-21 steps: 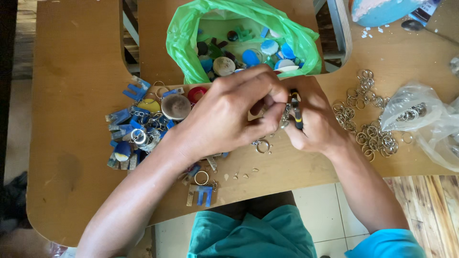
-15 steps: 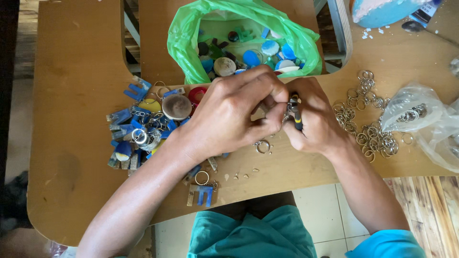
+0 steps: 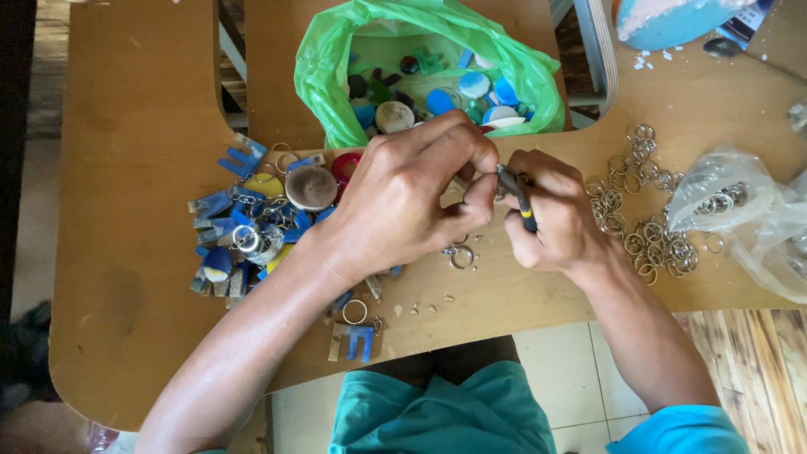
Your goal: The person uses pliers to attach metal rings to small plastic items and decorative letters on a wooden table. They handle various plastic pieces, metal rings from a bag, and join the components into keychain assemblies.
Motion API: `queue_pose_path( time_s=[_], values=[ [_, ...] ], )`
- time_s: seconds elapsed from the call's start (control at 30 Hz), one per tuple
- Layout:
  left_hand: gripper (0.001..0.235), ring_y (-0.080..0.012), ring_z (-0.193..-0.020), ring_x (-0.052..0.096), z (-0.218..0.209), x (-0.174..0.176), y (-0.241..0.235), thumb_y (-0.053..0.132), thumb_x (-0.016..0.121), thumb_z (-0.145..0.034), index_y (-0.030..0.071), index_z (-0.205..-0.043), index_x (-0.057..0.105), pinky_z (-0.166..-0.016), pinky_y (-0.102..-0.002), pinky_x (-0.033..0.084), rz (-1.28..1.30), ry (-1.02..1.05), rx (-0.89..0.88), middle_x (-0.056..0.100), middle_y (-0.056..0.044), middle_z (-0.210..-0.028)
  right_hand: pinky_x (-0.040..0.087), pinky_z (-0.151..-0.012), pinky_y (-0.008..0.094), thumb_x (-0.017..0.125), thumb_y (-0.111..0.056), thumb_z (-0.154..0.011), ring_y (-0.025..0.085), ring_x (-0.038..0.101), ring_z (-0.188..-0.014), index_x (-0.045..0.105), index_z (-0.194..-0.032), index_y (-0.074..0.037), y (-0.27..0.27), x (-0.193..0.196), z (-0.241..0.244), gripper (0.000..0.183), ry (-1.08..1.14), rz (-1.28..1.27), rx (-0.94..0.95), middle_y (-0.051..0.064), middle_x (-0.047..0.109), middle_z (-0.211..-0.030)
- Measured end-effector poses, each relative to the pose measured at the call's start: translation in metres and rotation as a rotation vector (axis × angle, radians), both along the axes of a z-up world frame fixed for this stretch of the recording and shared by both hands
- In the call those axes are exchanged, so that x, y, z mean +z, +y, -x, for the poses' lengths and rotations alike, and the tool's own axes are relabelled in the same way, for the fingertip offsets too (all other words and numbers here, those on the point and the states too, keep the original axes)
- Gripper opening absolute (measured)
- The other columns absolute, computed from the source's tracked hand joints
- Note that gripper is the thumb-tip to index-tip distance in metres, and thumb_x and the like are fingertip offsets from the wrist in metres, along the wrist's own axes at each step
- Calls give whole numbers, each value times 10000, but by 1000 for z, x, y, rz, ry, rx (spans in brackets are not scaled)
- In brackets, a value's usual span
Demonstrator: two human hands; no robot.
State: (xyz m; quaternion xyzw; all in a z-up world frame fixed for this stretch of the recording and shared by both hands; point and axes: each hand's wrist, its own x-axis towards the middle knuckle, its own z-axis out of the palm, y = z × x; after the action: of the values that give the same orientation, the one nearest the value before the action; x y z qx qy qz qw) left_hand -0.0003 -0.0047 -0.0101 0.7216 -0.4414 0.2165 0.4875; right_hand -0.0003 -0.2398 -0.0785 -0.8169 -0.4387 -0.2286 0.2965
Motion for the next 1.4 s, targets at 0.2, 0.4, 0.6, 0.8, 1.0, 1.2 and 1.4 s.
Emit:
queue_pose_path(
  time_s=[0.2,0.4,0.6,0.8,1.0,1.2,1.4],
  values=[
    [149,-330,-868,643,-4,18,25,-67,620,-799,-17,-936,589,-732,-427,547,-197,-26,20,606,-135,-955,470,-1091,524,555,64,-792,439,561,-1249,641,-1230,87,20,18,1,448,138,137,-7,269,554,-1340],
    [72,-85,-592,744,-7,55,87,65,674,-676,92,-743,662,-520,-239,549,-556,478,-179,734,16,-666,470,-1192,521,536,58,-838,425,534,-1343,604,-1328,93,21,19,2,496,235,114,13,247,498,-1384],
    [76,-98,-572,596,-21,41,129,-14,668,-787,55,-816,677,-496,-252,457,-527,506,-423,671,-13,-688,448,-1175,516,573,77,-823,425,543,-1318,605,-1347,55,17,6,-2,526,256,148,-31,255,520,-1391],
    [85,-109,-566,666,-6,12,147,45,711,-775,110,-798,660,-513,-280,480,-587,752,-269,705,-11,-646,447,-1170,567,633,38,-833,428,534,-1332,590,-1370,38,16,-10,-11,539,266,200,-1,236,528,-1397],
    [51,-163,-617,657,-9,-10,149,157,731,-747,148,-764,683,-550,-367,452,-816,701,-46,717,-2,-692,431,-1174,525,610,31,-832,397,546,-1316,603,-1369,14,21,-10,-10,537,301,230,-29,204,535,-1393],
    [38,-256,-709,761,-8,-2,136,135,692,-889,114,-889,723,-812,-425,616,-1010,821,137,742,-85,-768,503,-1048,507,625,5,-821,415,617,-1217,666,-1318,-14,23,-10,-12,498,323,109,9,203,561,-1363],
    [123,-346,-813,775,-5,3,130,197,663,-859,103,-877,740,-746,-478,606,-1062,824,258,763,-130,-854,499,-1015,532,633,15,-823,444,627,-1167,652,-1339,-12,28,-10,-8,516,278,102,25,209,575,-1334]
  ],
)
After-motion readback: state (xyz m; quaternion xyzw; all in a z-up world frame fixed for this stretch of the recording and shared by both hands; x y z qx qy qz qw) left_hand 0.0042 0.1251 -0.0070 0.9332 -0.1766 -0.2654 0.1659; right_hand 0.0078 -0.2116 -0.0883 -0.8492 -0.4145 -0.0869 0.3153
